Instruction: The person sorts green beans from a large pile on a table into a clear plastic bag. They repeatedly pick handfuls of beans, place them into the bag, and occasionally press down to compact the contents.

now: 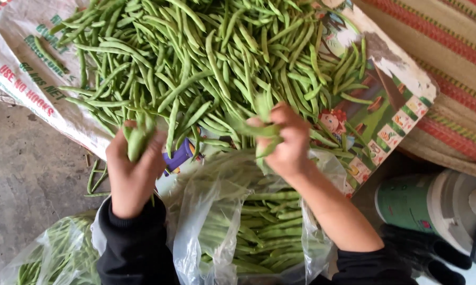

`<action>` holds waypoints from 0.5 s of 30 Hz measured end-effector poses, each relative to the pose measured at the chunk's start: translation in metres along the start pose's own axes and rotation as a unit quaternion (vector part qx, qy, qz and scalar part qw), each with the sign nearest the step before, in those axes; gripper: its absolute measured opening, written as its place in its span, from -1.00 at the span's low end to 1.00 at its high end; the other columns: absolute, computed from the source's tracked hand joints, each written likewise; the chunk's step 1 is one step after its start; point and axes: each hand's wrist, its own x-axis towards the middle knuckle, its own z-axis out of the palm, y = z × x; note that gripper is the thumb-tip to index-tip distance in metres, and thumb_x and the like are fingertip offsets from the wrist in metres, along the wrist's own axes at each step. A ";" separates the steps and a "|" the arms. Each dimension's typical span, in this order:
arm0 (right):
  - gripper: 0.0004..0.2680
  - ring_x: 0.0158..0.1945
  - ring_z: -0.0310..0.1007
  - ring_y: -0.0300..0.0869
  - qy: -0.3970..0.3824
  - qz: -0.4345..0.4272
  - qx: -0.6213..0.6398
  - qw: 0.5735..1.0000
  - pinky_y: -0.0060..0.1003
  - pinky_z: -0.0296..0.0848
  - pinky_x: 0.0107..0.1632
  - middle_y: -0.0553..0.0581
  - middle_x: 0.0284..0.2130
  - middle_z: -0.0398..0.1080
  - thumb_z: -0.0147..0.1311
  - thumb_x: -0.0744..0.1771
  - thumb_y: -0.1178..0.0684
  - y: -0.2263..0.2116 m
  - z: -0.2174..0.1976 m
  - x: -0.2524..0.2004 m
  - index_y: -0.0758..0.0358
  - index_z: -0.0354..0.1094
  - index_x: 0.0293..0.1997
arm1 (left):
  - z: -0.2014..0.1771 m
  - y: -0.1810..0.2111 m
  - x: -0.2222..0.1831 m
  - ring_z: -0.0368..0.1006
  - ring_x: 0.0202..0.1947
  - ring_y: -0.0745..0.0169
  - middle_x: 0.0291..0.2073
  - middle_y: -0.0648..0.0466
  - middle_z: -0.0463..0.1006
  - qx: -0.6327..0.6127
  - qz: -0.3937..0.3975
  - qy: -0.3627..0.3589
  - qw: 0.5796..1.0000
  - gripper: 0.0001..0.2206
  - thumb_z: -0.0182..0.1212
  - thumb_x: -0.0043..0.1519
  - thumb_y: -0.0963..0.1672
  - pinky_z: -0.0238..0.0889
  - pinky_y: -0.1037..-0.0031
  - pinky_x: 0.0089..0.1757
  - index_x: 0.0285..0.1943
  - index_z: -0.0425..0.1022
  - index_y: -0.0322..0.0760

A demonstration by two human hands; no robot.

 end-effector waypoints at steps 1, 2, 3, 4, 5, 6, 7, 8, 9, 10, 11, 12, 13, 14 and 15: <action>-0.85 -0.65 0.30 -0.15 0.031 -0.034 -0.101 0.994 -0.40 0.37 -0.46 0.06 -0.62 0.33 0.31 0.28 0.19 0.006 -0.011 -0.005 0.22 0.35 -0.42 | 0.004 0.020 -0.010 0.20 -0.82 0.26 -0.80 -0.04 0.28 0.104 0.015 -0.013 0.994 -0.84 0.30 0.28 -0.19 0.16 0.46 -0.62 -0.21 0.39 -0.42; -0.76 -0.65 0.29 -0.10 0.061 -0.072 -0.201 0.975 -0.40 0.35 -0.37 0.07 -0.62 0.30 0.36 0.29 0.10 0.013 -0.024 -0.006 0.23 0.28 -0.48 | 0.010 0.040 -0.018 0.23 -0.71 0.22 -0.73 -0.07 0.35 0.205 0.034 -0.025 0.978 -0.73 0.51 0.13 -0.15 0.15 0.40 -0.50 -0.25 0.45 -0.39; -0.76 -0.65 0.29 -0.10 0.064 -0.071 -0.203 0.975 -0.40 0.35 -0.37 0.07 -0.62 0.30 0.36 0.29 0.10 0.010 -0.029 -0.006 0.23 0.28 -0.48 | 0.011 0.050 -0.029 0.23 -0.71 0.22 -0.73 -0.07 0.35 0.205 0.035 -0.028 0.978 -0.73 0.51 0.13 -0.15 0.15 0.40 -0.50 -0.25 0.45 -0.39; -0.85 -0.58 0.20 -0.19 0.009 -0.052 -0.198 0.979 -0.44 0.26 -0.44 0.07 -0.53 0.28 0.21 0.32 0.24 0.008 -0.034 -0.006 0.28 0.25 -0.35 | 0.013 0.060 -0.038 0.35 -0.66 0.35 -0.63 0.07 0.47 0.222 0.057 -0.108 0.967 -0.79 0.45 0.13 -0.14 0.27 0.52 -0.50 -0.28 0.47 -0.31; -0.90 -0.51 0.11 -0.29 -0.046 -0.033 -0.191 0.980 -0.49 0.17 -0.50 0.07 -0.45 0.27 0.06 0.35 0.37 0.005 -0.040 -0.005 0.34 0.22 -0.23 | 0.015 0.070 -0.048 0.47 -0.62 0.48 -0.52 0.20 0.59 0.238 0.080 -0.187 0.950 -0.86 0.39 0.13 -0.13 0.40 0.63 -0.50 -0.32 0.49 -0.23; -0.90 -0.51 0.11 -0.29 -0.043 -0.030 -0.191 0.980 -0.49 0.17 -0.50 0.07 -0.45 0.27 0.06 0.35 0.37 0.011 -0.041 -0.009 0.34 0.22 -0.23 | 0.015 0.069 -0.059 0.47 -0.62 0.48 -0.52 0.20 0.59 0.238 0.080 -0.190 0.949 -0.86 0.39 0.13 -0.13 0.40 0.63 -0.50 -0.32 0.49 -0.23; -0.87 -0.44 0.26 -0.24 -0.069 -0.026 -0.194 0.978 -0.47 0.37 -0.43 0.13 -0.37 0.33 0.07 0.33 0.44 0.017 -0.042 -0.014 0.40 0.26 -0.16 | 0.016 0.069 -0.071 0.62 -0.54 0.43 -0.44 0.20 0.68 0.259 0.097 -0.258 0.926 -0.80 0.36 0.03 -0.17 0.50 0.59 -0.42 -0.19 0.54 -0.25; -0.83 -0.37 0.40 -0.18 -0.094 -0.024 -0.195 0.976 -0.45 0.57 -0.36 0.18 -0.30 0.38 0.07 0.31 0.51 0.023 -0.042 -0.018 0.47 0.29 -0.08 | 0.016 0.068 -0.082 0.76 -0.46 0.38 -0.35 0.20 0.77 0.278 0.116 -0.322 0.897 -0.65 0.33 -0.07 -0.21 0.60 0.55 -0.34 -0.05 0.58 -0.27; -0.83 -0.37 0.40 -0.18 -0.091 -0.024 -0.194 0.976 -0.45 0.57 -0.36 0.18 -0.30 0.38 0.07 0.31 0.51 0.031 -0.041 -0.026 0.47 0.29 -0.08 | 0.020 0.069 -0.097 0.76 -0.46 0.38 -0.35 0.20 0.77 0.280 0.117 -0.324 0.896 -0.65 0.33 -0.07 -0.21 0.60 0.55 -0.34 -0.05 0.58 -0.27; -0.87 -0.43 0.40 -0.22 -0.105 -0.008 -0.175 0.979 -0.46 0.56 -0.39 0.16 -0.35 0.39 0.04 0.34 0.45 0.038 -0.038 -0.032 0.44 0.28 -0.09 | 0.024 0.071 -0.111 0.52 -0.57 0.26 -0.49 0.15 0.52 0.296 0.117 -0.390 0.864 -0.89 0.22 0.14 -0.13 0.30 0.37 -0.46 -0.25 0.40 -0.18; -0.91 -0.48 0.41 -0.26 -0.120 0.008 -0.155 0.981 -0.47 0.55 -0.41 0.13 -0.41 0.40 0.01 0.37 0.39 0.046 -0.035 -0.038 0.41 0.26 -0.10 | 0.027 0.073 -0.125 0.27 -0.67 0.15 -0.62 0.11 0.27 0.310 0.115 -0.454 0.827 -0.71 0.11 0.34 -0.05 -0.01 0.20 -0.58 -0.45 0.22 -0.09; -0.91 -0.48 0.41 -0.26 -0.120 0.012 -0.151 0.981 -0.47 0.55 -0.41 0.13 -0.41 0.40 0.01 0.37 0.39 0.043 -0.035 -0.038 0.41 0.26 -0.10 | 0.028 0.065 -0.138 0.27 -0.67 0.15 -0.62 0.11 0.27 0.312 0.110 -0.455 0.827 -0.71 0.11 0.34 -0.05 -0.01 0.20 -0.58 -0.45 0.22 -0.09; -0.91 -0.51 0.37 -0.27 -0.151 0.026 -0.128 0.980 -0.44 0.48 -0.45 0.10 -0.45 0.39 0.01 0.36 0.38 0.041 -0.035 -0.037 0.37 0.28 -0.13 | 0.028 0.056 -0.152 0.30 -0.68 0.13 -0.54 0.06 0.29 0.332 0.197 -0.498 0.776 -0.77 0.09 0.34 -0.13 0.07 0.24 -0.62 -0.39 0.23 -0.15; -0.90 -0.54 0.34 -0.27 -0.184 0.039 -0.106 0.976 -0.41 0.41 -0.48 0.07 -0.49 0.38 0.01 0.35 0.37 0.039 -0.036 -0.037 0.32 0.30 -0.16 | 0.029 0.046 -0.167 0.33 -0.69 0.11 -0.46 0.02 0.30 0.346 0.282 -0.534 0.718 -0.82 0.08 0.34 -0.22 0.14 0.29 -0.67 -0.33 0.23 -0.21; -0.90 -0.54 0.34 -0.27 -0.187 0.042 -0.102 0.976 -0.41 0.41 -0.48 0.07 -0.49 0.38 0.01 0.35 0.37 0.031 -0.039 -0.036 0.32 0.30 -0.16 | 0.027 0.042 -0.180 0.33 -0.69 0.11 -0.46 0.02 0.30 0.346 0.277 -0.535 0.720 -0.82 0.08 0.34 -0.22 0.14 0.29 -0.67 -0.33 0.23 -0.21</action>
